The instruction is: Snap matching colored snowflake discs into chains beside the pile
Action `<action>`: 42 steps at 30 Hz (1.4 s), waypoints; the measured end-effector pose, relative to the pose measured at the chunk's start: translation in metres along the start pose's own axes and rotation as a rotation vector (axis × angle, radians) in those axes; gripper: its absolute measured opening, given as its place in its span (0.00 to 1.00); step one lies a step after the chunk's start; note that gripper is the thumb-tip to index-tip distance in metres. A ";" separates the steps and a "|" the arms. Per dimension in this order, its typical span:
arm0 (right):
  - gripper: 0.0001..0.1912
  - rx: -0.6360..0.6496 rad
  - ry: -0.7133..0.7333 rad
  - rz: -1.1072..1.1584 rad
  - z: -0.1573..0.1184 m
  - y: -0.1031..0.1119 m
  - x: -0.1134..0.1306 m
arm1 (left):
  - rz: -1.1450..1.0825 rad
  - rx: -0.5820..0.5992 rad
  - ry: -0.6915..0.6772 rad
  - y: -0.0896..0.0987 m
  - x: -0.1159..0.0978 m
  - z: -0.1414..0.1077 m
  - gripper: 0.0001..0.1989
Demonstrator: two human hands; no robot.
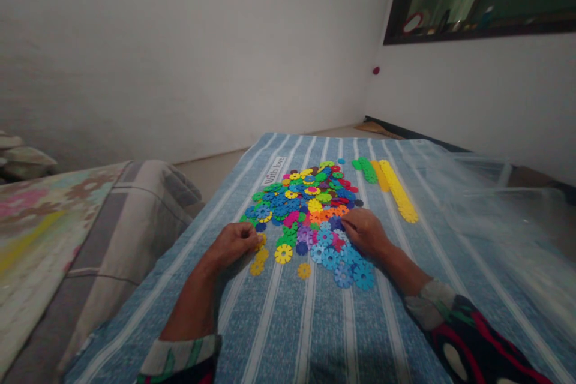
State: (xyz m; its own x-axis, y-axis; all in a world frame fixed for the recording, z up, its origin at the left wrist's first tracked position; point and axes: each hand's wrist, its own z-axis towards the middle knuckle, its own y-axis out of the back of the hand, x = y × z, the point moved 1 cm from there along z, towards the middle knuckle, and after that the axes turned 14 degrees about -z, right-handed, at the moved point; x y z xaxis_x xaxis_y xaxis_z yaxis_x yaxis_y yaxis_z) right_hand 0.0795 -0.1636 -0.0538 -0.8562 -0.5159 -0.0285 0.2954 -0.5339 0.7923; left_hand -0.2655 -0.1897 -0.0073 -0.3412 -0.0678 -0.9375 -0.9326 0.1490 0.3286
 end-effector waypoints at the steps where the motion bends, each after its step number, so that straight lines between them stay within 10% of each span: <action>1: 0.09 -0.003 0.001 -0.001 0.000 0.000 0.000 | -0.015 0.051 0.026 0.000 -0.002 -0.002 0.18; 8: 0.10 -0.037 0.037 -0.030 -0.002 -0.003 -0.001 | -0.007 0.262 0.176 -0.002 -0.004 -0.010 0.19; 42: 0.09 -0.029 0.011 -0.016 -0.001 -0.006 0.000 | 0.366 0.158 0.048 -0.010 -0.009 -0.002 0.09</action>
State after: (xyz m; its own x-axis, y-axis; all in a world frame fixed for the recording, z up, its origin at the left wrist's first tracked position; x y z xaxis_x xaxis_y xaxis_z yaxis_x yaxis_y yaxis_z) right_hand 0.0783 -0.1610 -0.0594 -0.8562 -0.5145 -0.0475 0.2944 -0.5614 0.7734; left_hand -0.2531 -0.1922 -0.0024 -0.6563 -0.0273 -0.7540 -0.7200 0.3211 0.6152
